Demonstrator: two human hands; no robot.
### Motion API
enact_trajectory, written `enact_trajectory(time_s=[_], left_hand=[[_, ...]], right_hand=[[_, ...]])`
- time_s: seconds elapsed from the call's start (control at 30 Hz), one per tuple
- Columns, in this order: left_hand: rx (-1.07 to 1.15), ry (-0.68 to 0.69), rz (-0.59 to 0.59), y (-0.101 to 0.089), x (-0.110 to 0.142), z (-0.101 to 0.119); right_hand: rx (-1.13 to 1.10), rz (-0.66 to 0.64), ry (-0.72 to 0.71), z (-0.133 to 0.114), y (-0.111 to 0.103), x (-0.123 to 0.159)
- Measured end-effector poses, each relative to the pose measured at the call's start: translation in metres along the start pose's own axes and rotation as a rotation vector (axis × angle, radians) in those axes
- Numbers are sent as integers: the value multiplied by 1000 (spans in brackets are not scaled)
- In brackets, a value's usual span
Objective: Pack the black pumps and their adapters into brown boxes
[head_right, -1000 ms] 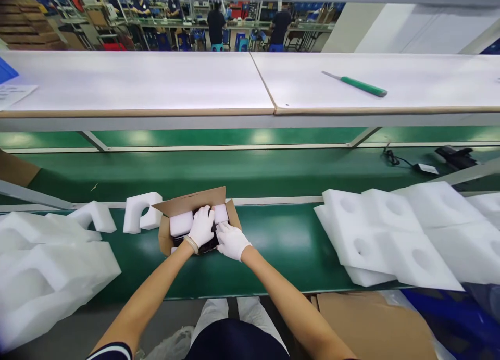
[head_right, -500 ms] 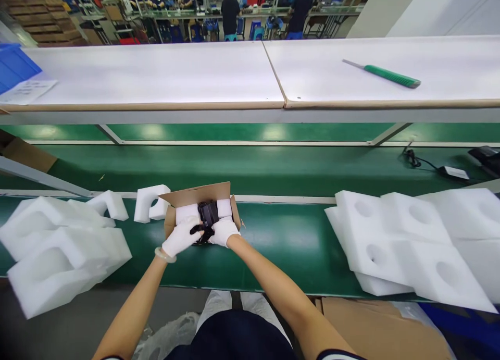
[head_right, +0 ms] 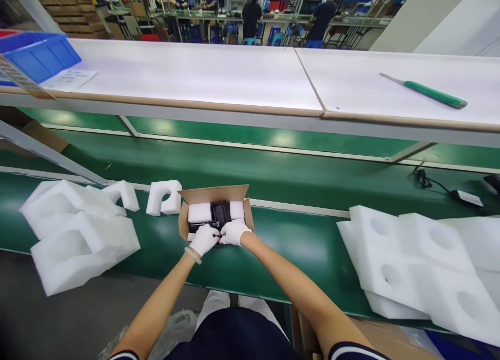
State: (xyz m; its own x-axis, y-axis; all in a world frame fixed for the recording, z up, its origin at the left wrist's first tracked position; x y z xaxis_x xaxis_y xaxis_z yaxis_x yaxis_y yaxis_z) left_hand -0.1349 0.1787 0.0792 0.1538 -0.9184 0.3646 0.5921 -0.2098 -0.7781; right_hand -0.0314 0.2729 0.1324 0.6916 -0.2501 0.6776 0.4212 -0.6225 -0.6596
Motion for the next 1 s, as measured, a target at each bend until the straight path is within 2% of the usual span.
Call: enact_trajectory(time_s=[0.17, 0.3, 0.37, 0.47, 0.73, 1.0], left_hand=[[-68, 75, -84, -2, -17, 11], [-48, 203, -150, -18, -10, 1], [-9, 246, -181, -26, -4, -6], [58, 233, -220, -30, -3, -11], [117, 184, -339, -31, -20, -8], [149, 111, -342, -25, -34, -5]], right_hand=[[101, 178, 207, -4, -1, -2], [5, 320, 342, 0, -5, -11], [-51, 322, 354, 2, -7, -17], [-121, 309, 361, 6, -10, -24], [-168, 248, 341, 23, -23, -25], [-54, 203, 333, 0, -25, -41]])
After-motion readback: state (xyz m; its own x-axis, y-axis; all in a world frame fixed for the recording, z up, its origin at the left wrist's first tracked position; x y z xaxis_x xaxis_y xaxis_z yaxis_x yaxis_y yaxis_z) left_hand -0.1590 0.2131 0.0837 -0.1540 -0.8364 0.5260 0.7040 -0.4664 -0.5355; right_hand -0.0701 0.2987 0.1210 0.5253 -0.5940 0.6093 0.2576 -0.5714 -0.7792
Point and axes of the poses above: each hand's wrist, its own x-axis away from the middle knuckle, its own y-axis out of the palm, z = x × y, the point moved 1 cm from there along -x, towards the middle knuckle, and after that the axes turned 5 degrees about -z, right-handed, at the moved point
